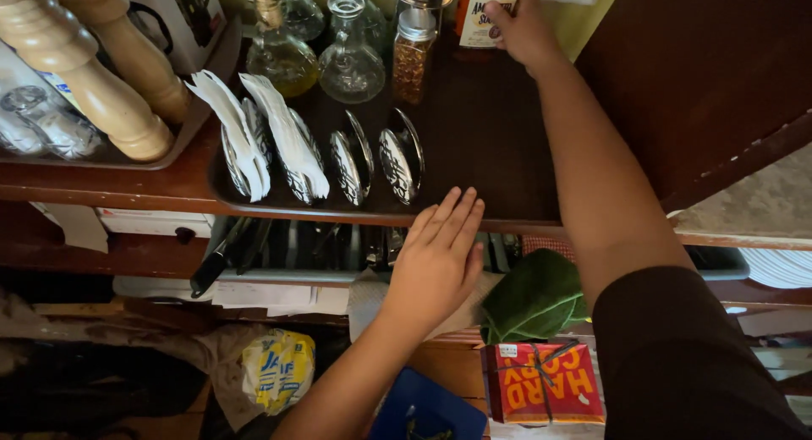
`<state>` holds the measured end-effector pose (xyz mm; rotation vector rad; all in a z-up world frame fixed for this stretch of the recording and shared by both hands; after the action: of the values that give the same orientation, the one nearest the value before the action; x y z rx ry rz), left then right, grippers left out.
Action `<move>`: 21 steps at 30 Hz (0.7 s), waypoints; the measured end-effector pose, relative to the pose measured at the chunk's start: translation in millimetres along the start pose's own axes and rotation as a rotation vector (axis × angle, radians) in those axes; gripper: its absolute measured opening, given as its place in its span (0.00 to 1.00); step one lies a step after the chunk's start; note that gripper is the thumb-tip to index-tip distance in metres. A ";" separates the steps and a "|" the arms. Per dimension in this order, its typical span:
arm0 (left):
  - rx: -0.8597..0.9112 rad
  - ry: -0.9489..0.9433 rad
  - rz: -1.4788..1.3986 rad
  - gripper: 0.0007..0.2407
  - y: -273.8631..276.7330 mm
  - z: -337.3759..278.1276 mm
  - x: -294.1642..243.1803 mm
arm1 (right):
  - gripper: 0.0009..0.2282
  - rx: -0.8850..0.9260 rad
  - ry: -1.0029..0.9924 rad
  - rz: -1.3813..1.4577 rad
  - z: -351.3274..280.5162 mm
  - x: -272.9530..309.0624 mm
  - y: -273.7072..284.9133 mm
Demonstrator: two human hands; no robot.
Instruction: Organizing various restaurant supplies on shelves, cleaning the shelf with a spray bottle and cloth, and sorting through paper receipts.
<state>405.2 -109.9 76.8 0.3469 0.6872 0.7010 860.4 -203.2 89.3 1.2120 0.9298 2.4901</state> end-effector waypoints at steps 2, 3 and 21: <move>0.002 0.003 0.000 0.20 -1.0 -0.5 -0.4 | 0.26 -0.009 0.013 -0.025 -0.6 2.0 0.2; 0.003 0.006 0.001 0.20 -1.2 -0.6 -0.3 | 0.26 -0.017 0.027 -0.048 -0.3 3.5 0.2; -0.001 -0.009 -0.014 0.21 -0.9 -1.4 0.6 | 0.23 -0.028 -0.060 -0.024 10.0 -7.9 -10.9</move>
<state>405.0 -110.0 75.1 0.3433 0.6805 0.6858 872.3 -193.8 82.1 1.2516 0.8865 2.4260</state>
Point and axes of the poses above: each hand's wrist, its own z-axis towards the middle knuckle, its own y-axis out of the back of the hand, x = y × z, the point moved 1 cm from there along z, towards the middle knuckle, and after that the axes turned 13 degrees about -z, right-handed, at the moved point
